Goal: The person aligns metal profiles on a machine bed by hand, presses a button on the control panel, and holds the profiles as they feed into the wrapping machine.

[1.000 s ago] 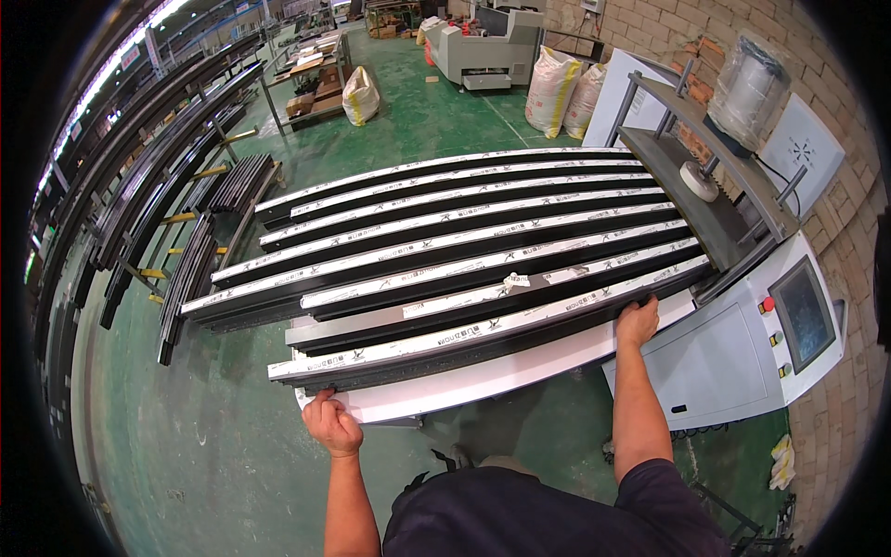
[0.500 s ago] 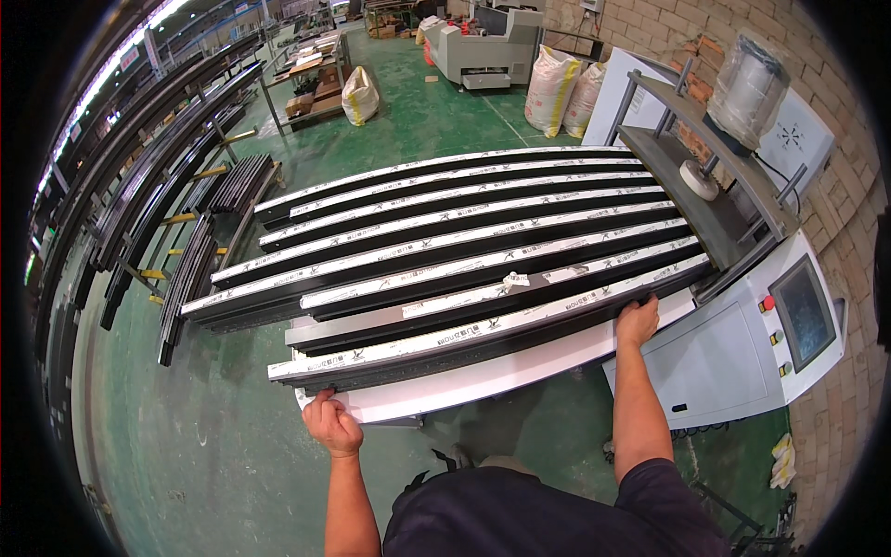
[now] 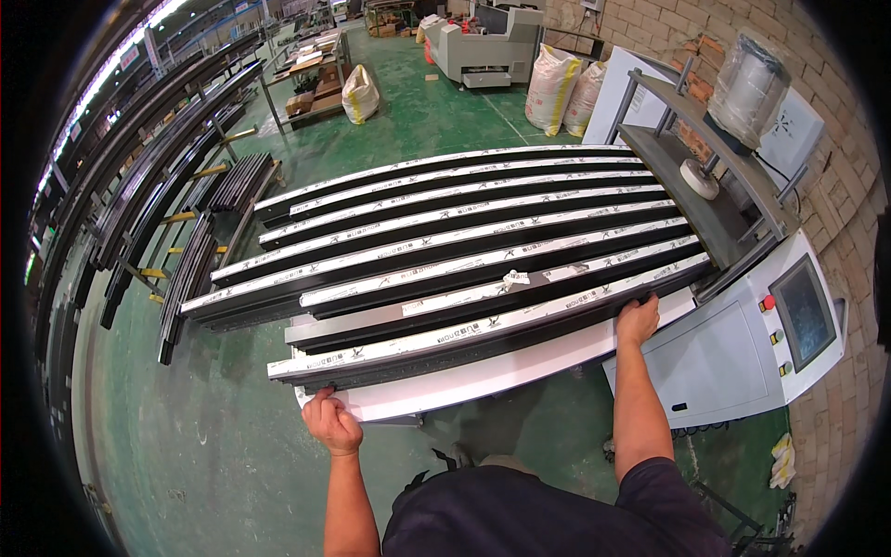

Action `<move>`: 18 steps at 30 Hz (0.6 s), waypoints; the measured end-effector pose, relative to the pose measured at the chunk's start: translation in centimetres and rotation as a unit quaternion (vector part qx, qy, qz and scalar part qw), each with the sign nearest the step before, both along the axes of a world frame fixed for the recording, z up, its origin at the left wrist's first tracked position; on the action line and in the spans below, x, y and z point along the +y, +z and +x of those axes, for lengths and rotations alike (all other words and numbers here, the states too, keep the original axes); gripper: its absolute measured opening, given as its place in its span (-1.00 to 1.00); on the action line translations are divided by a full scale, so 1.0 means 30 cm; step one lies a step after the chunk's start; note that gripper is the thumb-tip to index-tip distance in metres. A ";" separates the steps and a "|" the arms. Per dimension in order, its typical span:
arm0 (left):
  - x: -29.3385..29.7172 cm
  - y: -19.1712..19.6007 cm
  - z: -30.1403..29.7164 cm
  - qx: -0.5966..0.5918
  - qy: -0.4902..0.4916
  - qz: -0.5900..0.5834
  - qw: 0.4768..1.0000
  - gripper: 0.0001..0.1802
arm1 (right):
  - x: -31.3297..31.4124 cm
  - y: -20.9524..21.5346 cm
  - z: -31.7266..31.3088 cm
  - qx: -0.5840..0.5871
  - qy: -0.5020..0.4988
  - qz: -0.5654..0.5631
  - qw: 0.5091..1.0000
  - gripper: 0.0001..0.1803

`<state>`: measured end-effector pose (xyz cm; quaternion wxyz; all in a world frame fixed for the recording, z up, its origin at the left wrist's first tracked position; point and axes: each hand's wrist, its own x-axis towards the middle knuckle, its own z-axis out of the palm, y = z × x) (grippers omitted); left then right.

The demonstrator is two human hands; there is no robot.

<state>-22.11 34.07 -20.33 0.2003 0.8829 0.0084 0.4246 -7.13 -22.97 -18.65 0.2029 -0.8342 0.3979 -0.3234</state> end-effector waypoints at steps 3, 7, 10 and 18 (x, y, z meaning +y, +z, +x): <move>0.000 0.001 -0.001 0.001 0.000 0.000 1.000 -0.89 | 0.002 -0.003 -0.001 -0.009 0.003 -0.009 1.000 -0.53; 0.003 0.000 -0.001 0.003 -0.002 0.000 1.000 -0.89 | -0.002 -0.005 0.000 -0.007 0.003 -0.009 1.000 -0.52; 0.001 0.002 0.000 0.003 -0.002 0.001 1.000 -0.89 | -0.004 -0.006 0.000 -0.004 0.002 -0.009 1.000 -0.52; 0.004 -0.005 -0.004 0.010 0.004 -0.003 1.000 -0.87 | 0.011 0.006 -0.003 -0.007 -0.001 -0.001 1.000 -0.51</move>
